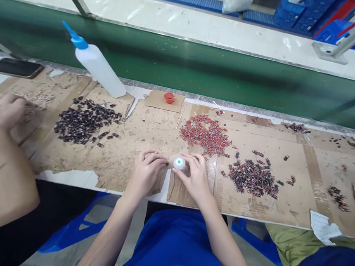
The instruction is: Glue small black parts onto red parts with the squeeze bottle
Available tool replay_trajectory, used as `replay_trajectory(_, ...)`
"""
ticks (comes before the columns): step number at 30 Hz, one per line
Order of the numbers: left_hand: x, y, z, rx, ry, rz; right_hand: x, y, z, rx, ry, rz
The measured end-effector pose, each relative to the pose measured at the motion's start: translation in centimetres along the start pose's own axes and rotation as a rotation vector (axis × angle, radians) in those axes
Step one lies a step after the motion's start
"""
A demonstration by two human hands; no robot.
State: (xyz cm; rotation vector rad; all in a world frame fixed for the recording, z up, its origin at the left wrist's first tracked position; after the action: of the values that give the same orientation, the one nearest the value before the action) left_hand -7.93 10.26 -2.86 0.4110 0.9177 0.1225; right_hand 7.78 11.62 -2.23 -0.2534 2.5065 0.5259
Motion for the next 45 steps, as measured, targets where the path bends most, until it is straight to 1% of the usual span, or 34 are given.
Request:
replay_trajectory(4,0.6,-0.1,1.0,0.011,0.006,-0.047,-1.8,-1.5,1.2,0.187,0.277,0.048)
replay_trajectory(6,1.1,-0.2,1.9,0.013,0.006,-0.067,-2.9,-2.6,1.7,0.266,0.402,0.103)
replay_trajectory(9,1.9,-0.6,3.4,0.027,-0.041,-0.095,-4.8,-4.0,2.4,0.322,0.508,0.251)
replay_trajectory(11,2.4,-0.8,4.2,0.039,-0.095,-0.122,-5.6,-4.8,3.2,0.369,0.582,0.361)
replay_trajectory(13,2.7,-1.0,4.7,0.042,-0.142,-0.126,-5.8,-5.5,4.0,0.438,0.677,0.476)
replay_trajectory(15,2.5,-1.1,4.8,0.038,-0.175,-0.097,-5.8,-5.9,4.8,0.5,0.75,0.565)
replay_trajectory(18,2.3,-1.1,4.7,0.02,-0.211,-0.069,-5.8,-6.2,5.3,0.538,0.727,0.646)
replay_trajectory(20,2.2,-1.0,4.6,0.003,-0.229,-0.071,-6.0,-6.1,5.2,0.528,0.621,0.646)
replay_trajectory(25,2.3,-0.8,4.4,-0.04,-0.251,-0.096,-6.4,-5.6,3.9,0.435,0.319,0.538)
replay_trajectory(30,2.5,-0.7,4.2,-0.079,-0.261,-0.12,-6.3,-5.2,3.2,0.401,0.174,0.46)
replay_trajectory(38,2.6,-0.7,4.0,-0.122,-0.258,-0.141,-6.0,-4.9,3.2,0.383,0.102,0.397)
replay_trajectory(45,2.6,-0.6,4.0,-0.13,-0.263,-0.157,-6.2,-5.5,3.5,0.422,0.145,0.481)
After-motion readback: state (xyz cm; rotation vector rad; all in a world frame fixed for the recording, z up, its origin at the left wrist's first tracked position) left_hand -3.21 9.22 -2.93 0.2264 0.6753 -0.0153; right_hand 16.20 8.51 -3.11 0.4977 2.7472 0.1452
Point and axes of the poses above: each hand's wrist, its own y-axis towards the middle knuckle, its own x-axis out of the palm, z = x × y, the point moved 7 cm from there along y, towards the middle knuckle, and after that the axes turned 7 degrees about -x, right-handed, at the moved point
